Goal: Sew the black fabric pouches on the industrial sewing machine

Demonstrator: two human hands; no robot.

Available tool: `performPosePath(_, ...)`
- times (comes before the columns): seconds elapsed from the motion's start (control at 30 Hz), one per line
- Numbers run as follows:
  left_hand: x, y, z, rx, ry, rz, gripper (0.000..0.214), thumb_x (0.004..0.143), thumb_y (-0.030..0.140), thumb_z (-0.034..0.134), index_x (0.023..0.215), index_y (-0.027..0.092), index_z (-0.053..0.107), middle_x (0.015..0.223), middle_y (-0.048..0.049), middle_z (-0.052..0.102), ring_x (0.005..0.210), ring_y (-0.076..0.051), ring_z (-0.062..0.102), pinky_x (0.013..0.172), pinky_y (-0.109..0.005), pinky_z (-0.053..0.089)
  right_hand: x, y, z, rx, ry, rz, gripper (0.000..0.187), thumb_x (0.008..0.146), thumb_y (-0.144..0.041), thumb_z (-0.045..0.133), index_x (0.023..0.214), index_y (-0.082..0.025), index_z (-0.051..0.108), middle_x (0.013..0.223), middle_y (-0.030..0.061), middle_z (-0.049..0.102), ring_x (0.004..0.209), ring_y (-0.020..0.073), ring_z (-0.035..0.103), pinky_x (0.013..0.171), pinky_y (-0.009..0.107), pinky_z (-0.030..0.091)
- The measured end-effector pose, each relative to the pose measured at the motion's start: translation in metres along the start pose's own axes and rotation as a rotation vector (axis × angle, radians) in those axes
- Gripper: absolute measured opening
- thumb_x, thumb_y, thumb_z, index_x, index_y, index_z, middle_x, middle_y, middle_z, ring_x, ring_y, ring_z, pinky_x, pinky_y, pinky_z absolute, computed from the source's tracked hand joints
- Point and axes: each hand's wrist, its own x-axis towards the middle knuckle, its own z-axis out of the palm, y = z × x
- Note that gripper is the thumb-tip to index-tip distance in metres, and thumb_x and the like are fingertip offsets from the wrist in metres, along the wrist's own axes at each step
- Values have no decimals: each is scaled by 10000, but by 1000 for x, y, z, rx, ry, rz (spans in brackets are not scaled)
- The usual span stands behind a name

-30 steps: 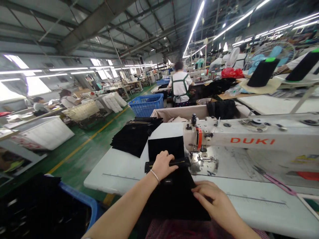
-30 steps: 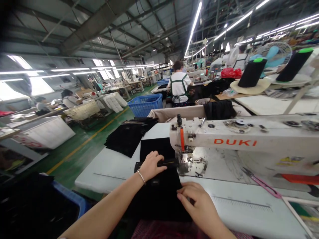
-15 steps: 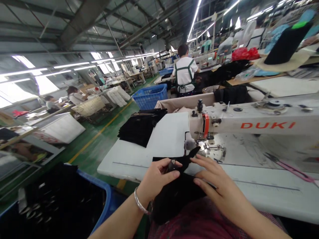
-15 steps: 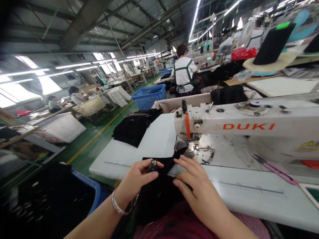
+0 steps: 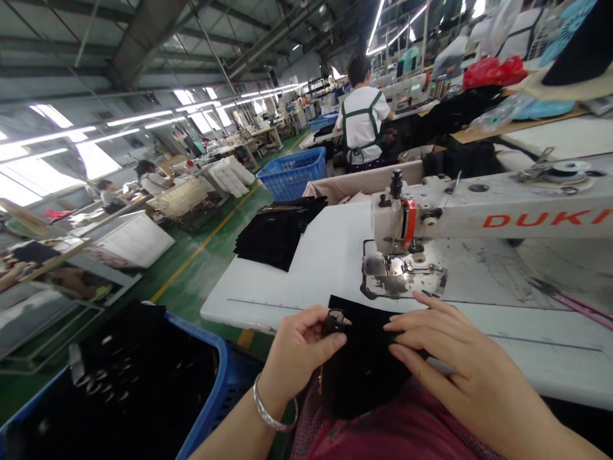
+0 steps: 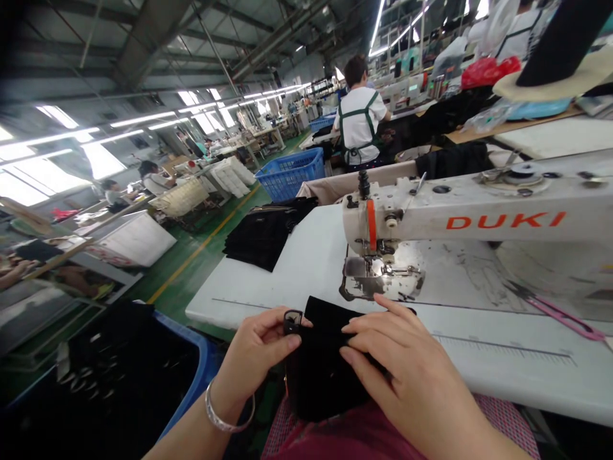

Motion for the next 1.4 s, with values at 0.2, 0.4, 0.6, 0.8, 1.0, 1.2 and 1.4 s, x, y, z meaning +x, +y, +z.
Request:
performPosePath(0.2,-7,1,4,149,30,97,174,847,280,682,982,176,719,969,-54,677,913,-187,624,810,-248,482,-4,-3,-3,-3,-5,68,94,919,-306,564,915,-273,653,990,-11,698,950,190,656,1056,480,416)
performPosePath(0.4,-14,6,10,272,61,127,150,902,258,601,1003,220,705,992,-23,673,940,-181,619,872,-257,476,-4,-11,-2,9,9,222,105,911,-320,545,853,-240,583,896,27,668,824,211,643,697,373,529)
performPosePath(0.6,-15,9,14,370,102,180,136,910,235,594,991,237,703,993,-1,673,942,-162,611,846,-227,458,5,-22,3,77,-2,158,77,939,-255,545,1006,-258,583,1020,17,619,962,187,582,826,353,491)
performPosePath(0.8,-15,9,14,381,125,200,117,890,235,629,975,245,708,979,5,679,934,-164,616,847,-236,464,6,-27,4,105,21,180,80,919,-239,572,995,-250,597,1077,36,592,1018,197,555,877,354,484)
performPosePath(1.0,-16,10,14,411,116,208,106,878,245,639,952,234,714,975,-16,685,926,-184,621,830,-262,478,10,-28,4,85,42,134,101,935,-226,541,979,-255,626,1086,38,605,1008,196,571,868,362,492)
performPosePath(1.2,-15,9,13,431,101,229,93,870,252,654,938,235,715,960,-15,686,913,-182,624,820,-263,483,14,-30,3,99,1,147,109,933,-212,545,1012,-259,603,1075,39,593,990,198,562,851,372,491)
performPosePath(1.4,-15,9,15,472,97,255,95,886,244,643,951,251,712,959,1,686,907,-166,622,818,-248,478,18,-29,4,161,-71,218,54,881,-237,625,926,-243,595,1044,34,604,970,200,572,841,366,505)
